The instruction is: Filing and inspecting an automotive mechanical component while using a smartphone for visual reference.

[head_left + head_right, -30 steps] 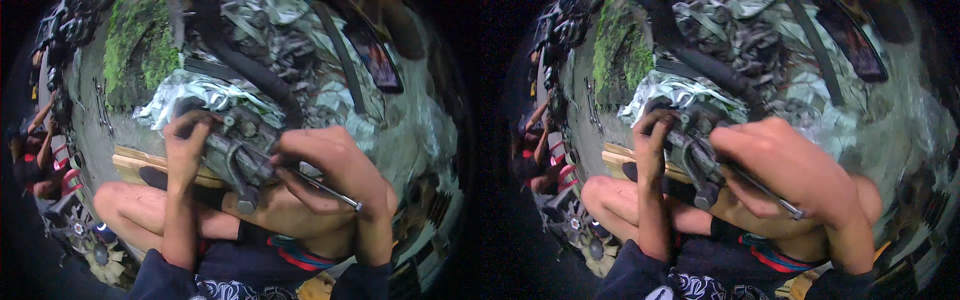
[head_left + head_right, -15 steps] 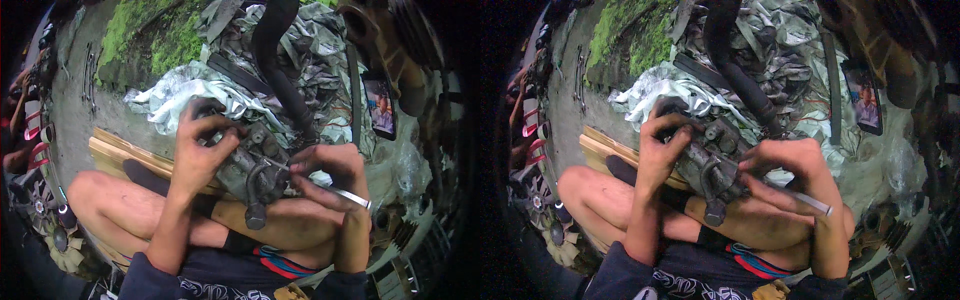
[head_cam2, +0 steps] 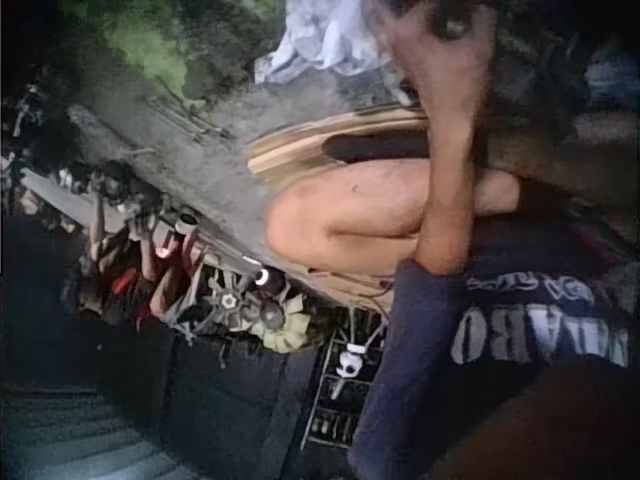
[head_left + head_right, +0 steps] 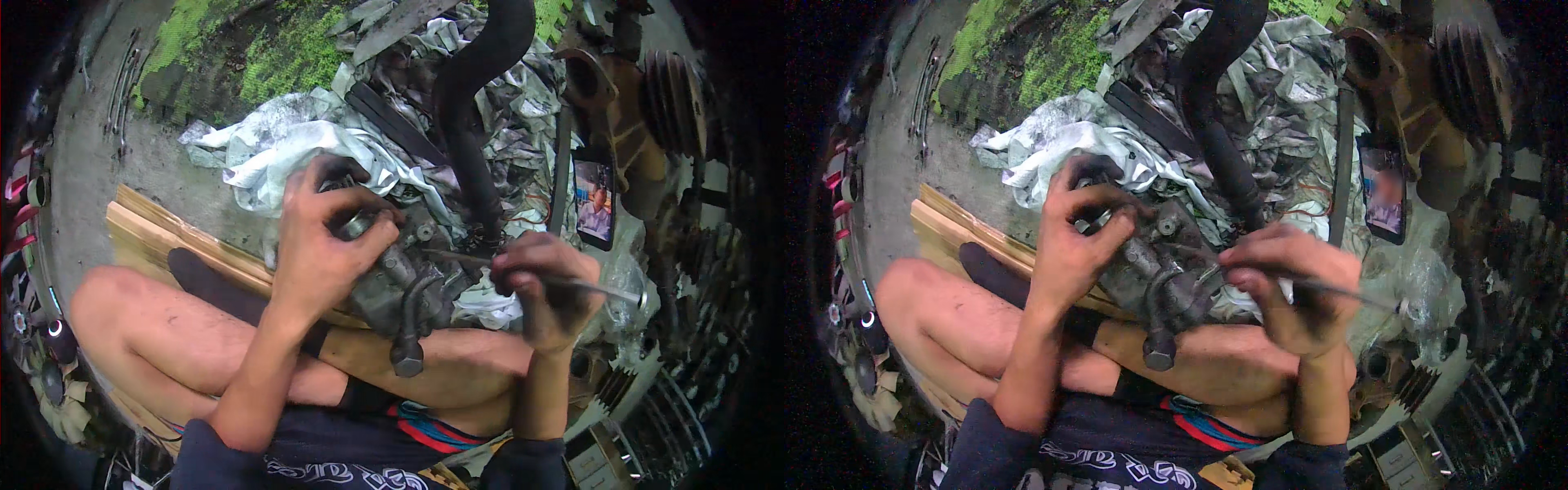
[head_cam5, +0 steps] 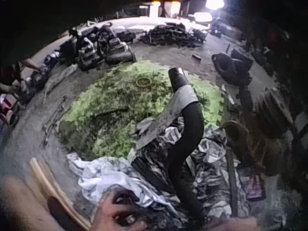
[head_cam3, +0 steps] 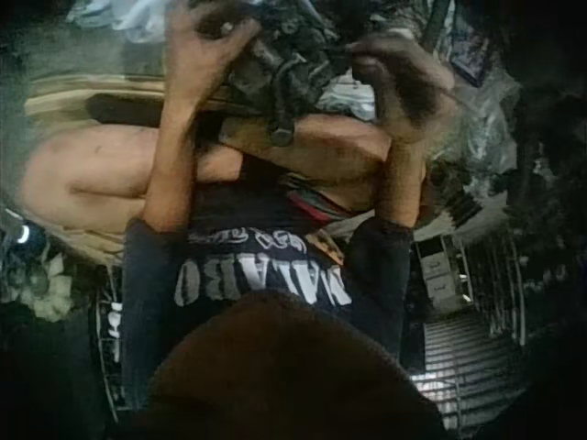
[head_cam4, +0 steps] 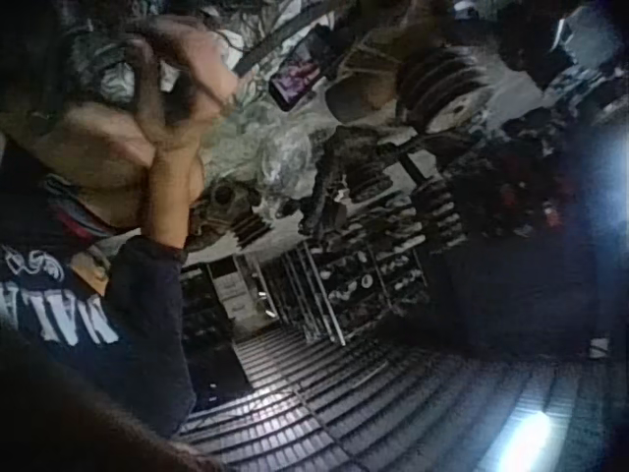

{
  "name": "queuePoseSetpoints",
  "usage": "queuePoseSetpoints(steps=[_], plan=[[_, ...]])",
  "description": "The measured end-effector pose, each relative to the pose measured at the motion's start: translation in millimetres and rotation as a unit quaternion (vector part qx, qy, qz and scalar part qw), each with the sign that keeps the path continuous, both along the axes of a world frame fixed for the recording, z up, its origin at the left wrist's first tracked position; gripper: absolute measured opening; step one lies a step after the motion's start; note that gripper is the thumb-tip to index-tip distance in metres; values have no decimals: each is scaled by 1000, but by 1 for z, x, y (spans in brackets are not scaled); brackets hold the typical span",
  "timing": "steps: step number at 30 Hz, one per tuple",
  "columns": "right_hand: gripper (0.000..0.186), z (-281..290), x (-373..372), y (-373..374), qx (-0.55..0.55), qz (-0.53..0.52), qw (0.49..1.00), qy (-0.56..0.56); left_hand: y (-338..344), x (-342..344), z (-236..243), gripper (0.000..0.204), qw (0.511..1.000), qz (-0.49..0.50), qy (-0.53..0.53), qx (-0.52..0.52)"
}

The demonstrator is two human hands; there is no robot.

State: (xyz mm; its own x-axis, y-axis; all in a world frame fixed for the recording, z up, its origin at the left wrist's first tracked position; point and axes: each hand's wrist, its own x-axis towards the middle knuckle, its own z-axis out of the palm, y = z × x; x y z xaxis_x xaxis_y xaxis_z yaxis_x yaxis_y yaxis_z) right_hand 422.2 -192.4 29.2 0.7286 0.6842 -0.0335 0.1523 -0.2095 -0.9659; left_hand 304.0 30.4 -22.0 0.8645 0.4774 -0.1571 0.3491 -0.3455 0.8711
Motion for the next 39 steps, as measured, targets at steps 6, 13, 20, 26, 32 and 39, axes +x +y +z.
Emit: queuePoseSetpoints(steps=[6, 13, 20, 26, 32, 39], plan=[[26, 0, -11, 18, -5, 45, 991, -126, 0, 1, 2, 18, 1000, 8, -17, 10], [20, 1, -11, 21, -48, 57, 982, -174, -4, 1, -3, 19, 999, 21, -24, 5], [13, -6, -6, 18, -17, 43, 992, -114, -1, 2, -3, 21, 999, 3, -28, 24], [6, -6, -8, 17, 32, 17, 999, 34, -2, -2, -2, 21, 1000, 6, -15, 7], [11, -18, -2, 11, 37, -15, 982, 182, -3, 2, -2, 20, 1000, 3, 3, 1], [11, -21, 5, 10, 48, 6, 977, 207, -1, -1, -5, 19, 1000, -4, 3, 10]])
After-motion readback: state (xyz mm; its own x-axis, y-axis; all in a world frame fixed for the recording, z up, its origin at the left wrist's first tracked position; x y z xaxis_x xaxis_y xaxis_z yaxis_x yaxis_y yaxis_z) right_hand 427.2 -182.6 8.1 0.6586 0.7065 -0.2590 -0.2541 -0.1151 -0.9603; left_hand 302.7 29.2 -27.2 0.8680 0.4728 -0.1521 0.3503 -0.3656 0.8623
